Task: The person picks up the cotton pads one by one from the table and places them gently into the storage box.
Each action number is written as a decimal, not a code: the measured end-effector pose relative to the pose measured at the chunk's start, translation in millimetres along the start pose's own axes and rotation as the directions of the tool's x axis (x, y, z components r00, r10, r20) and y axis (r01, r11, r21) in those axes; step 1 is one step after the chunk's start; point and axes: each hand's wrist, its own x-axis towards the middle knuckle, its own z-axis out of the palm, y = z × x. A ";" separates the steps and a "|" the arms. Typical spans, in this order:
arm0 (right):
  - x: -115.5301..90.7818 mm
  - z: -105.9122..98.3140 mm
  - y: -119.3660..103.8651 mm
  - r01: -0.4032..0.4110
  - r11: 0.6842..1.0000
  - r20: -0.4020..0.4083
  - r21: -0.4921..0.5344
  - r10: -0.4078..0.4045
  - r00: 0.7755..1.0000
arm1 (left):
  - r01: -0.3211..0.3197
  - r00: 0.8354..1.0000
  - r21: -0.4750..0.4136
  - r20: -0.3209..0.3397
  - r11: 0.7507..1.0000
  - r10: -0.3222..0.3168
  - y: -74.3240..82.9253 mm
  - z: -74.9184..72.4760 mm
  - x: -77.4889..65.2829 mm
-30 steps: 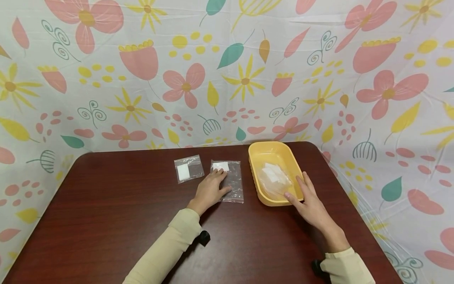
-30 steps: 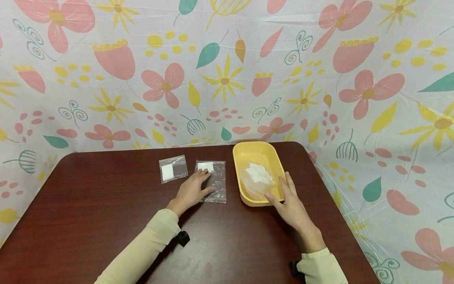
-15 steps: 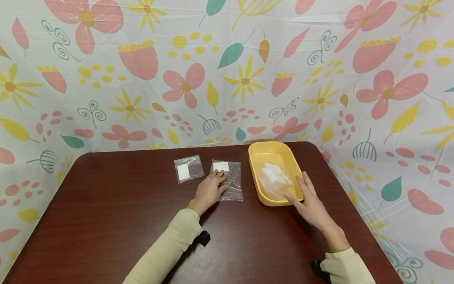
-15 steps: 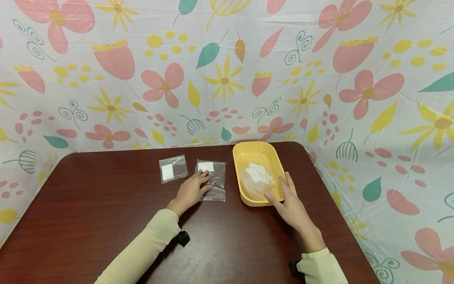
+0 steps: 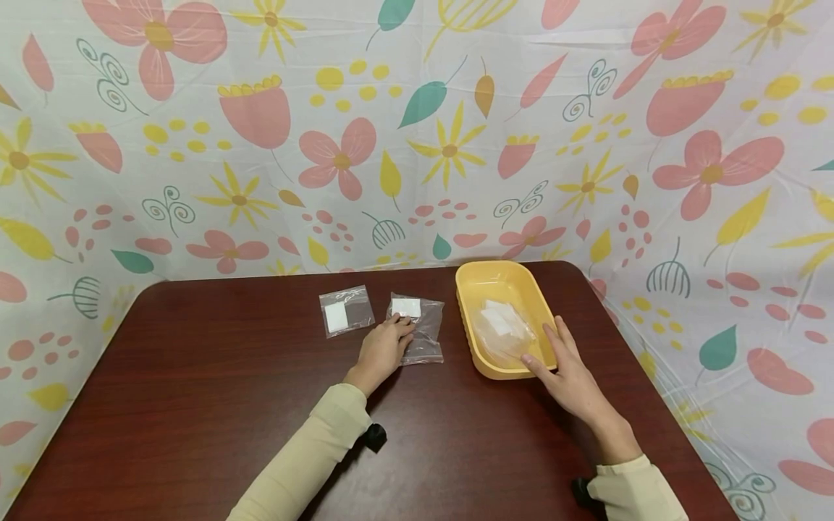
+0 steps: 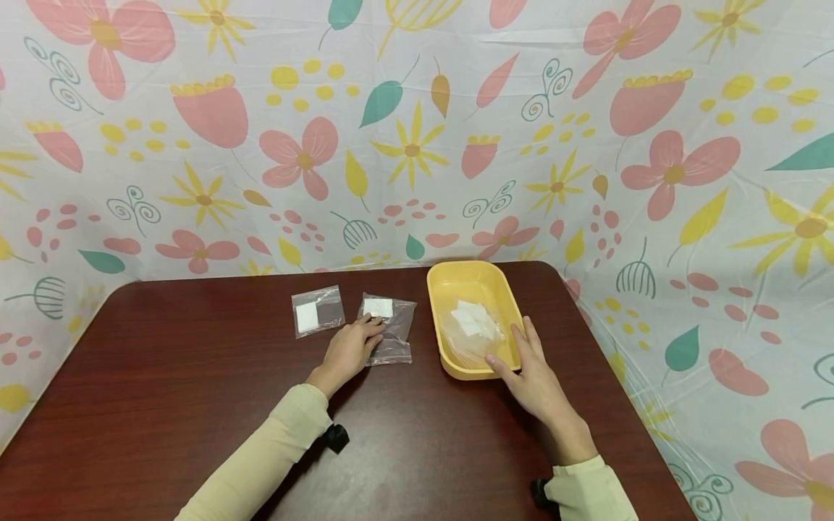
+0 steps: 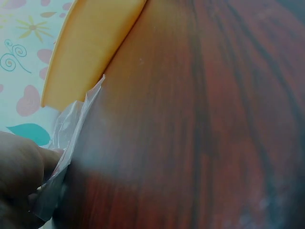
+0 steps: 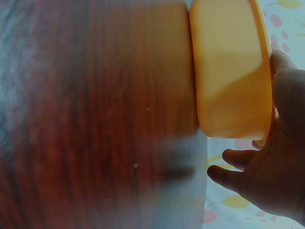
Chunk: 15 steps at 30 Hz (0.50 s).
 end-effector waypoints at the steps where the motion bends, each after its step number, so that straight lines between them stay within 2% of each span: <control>1: 0.0 0.3 0.3 0.000 1.000 0.000 0.000 0.000 1.000 | -0.002 1.000 -0.004 -0.003 1.000 0.002 0.1 -0.2 -0.3; 10: 0.0 2.1 2.8 -0.008 1.000 0.008 0.004 0.008 1.000 | -0.002 0.999 -0.048 -0.037 0.999 0.000 1.9 -1.8 -3.1; 15: 0.8 1.3 2.2 0.000 1.000 0.001 0.003 0.000 1.000 | -0.018 0.996 -0.066 -0.083 0.998 0.013 2.9 -2.9 -3.9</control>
